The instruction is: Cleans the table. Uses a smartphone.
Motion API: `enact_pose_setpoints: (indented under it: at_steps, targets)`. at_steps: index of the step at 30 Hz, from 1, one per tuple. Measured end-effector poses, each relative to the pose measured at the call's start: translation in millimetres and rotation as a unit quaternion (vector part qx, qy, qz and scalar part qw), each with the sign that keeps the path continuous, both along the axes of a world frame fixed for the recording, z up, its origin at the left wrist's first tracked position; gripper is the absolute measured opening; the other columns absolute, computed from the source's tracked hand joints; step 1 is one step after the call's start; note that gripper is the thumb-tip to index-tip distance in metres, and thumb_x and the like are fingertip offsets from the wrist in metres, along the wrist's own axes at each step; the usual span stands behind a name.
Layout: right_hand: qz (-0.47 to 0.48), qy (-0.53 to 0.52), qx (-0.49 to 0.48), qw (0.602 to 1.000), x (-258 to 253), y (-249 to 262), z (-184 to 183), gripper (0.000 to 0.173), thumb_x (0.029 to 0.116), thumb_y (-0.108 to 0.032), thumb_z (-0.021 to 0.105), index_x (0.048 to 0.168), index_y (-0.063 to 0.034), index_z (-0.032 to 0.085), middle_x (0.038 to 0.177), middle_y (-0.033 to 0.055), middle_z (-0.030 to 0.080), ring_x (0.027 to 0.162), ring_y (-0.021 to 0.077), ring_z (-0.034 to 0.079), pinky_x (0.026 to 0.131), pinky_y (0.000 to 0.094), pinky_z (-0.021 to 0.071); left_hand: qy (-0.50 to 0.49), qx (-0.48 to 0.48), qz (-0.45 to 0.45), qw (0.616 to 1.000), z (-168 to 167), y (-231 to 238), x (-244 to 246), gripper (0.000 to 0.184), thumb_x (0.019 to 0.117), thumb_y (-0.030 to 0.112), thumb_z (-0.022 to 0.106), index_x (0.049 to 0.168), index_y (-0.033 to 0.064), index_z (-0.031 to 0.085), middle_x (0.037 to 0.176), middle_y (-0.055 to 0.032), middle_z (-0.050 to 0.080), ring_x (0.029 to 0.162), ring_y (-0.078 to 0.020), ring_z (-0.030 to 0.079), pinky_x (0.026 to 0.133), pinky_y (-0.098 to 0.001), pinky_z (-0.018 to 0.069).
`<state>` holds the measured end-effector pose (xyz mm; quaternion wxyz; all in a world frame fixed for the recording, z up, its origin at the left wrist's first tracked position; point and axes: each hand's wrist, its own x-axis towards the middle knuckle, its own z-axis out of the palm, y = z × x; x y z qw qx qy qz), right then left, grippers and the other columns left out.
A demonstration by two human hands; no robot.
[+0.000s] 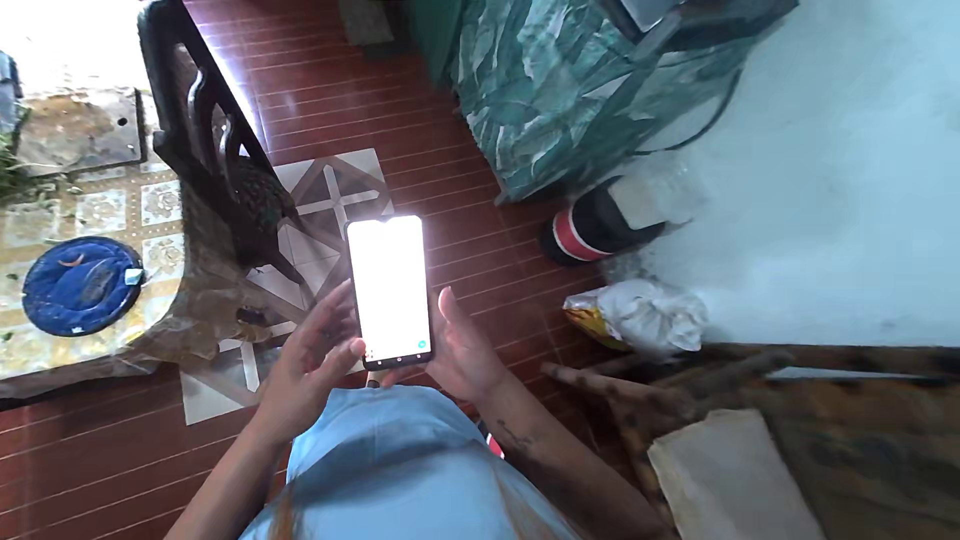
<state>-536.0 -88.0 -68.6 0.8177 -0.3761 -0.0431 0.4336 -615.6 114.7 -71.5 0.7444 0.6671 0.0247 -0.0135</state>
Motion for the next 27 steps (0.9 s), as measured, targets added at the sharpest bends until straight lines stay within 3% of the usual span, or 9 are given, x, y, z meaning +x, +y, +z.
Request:
enact_pose_setpoints:
  at_steps: [3, 9, 27]
  targets:
    - [0.001, 0.000, -0.003, 1.000, -3, 1, 1, 0.065, 0.1005, -0.062, 0.049, 0.148, -0.0188, 0.038, 0.126, 0.0129, 0.068, 0.103, 0.0306, 0.073, 0.075, 0.0446, 0.0654, -0.004, 0.001, -0.003, 1.000, 2, 0, -1, 0.060, 0.0982, 0.022, 0.063, 0.153, 0.0069, 0.042, 0.124, -0.0017, 0.069, 0.111, -0.0108, 0.068, 0.098, -0.0283, 0.0567]
    - [0.008, -0.003, 0.004, 1.000, -6, 1, 4, 0.067, 0.1004, -0.062, 0.048, 0.150, -0.0189, 0.036, 0.129, 0.0128, 0.066, 0.106, 0.0303, 0.073, 0.076, 0.0442, 0.0652, -0.017, 0.003, -0.001, 1.000, 1, 1, -6, 0.058, 0.0981, 0.018, 0.060, 0.152, 0.0051, 0.043, 0.123, -0.0029, 0.070, 0.111, -0.0113, 0.068, 0.098, -0.0292, 0.0570]
    - [0.017, -0.007, 0.018, 1.000, -10, 5, 8, 0.069, 0.0987, -0.063, 0.052, 0.150, -0.0188, 0.036, 0.129, 0.0128, 0.066, 0.106, 0.0306, 0.072, 0.077, 0.0447, 0.0650, -0.038, 0.016, 0.012, 0.999, 7, 4, -13, 0.059, 0.0976, 0.019, 0.062, 0.152, 0.0047, 0.043, 0.128, -0.0027, 0.068, 0.114, -0.0117, 0.067, 0.100, -0.0295, 0.0564]
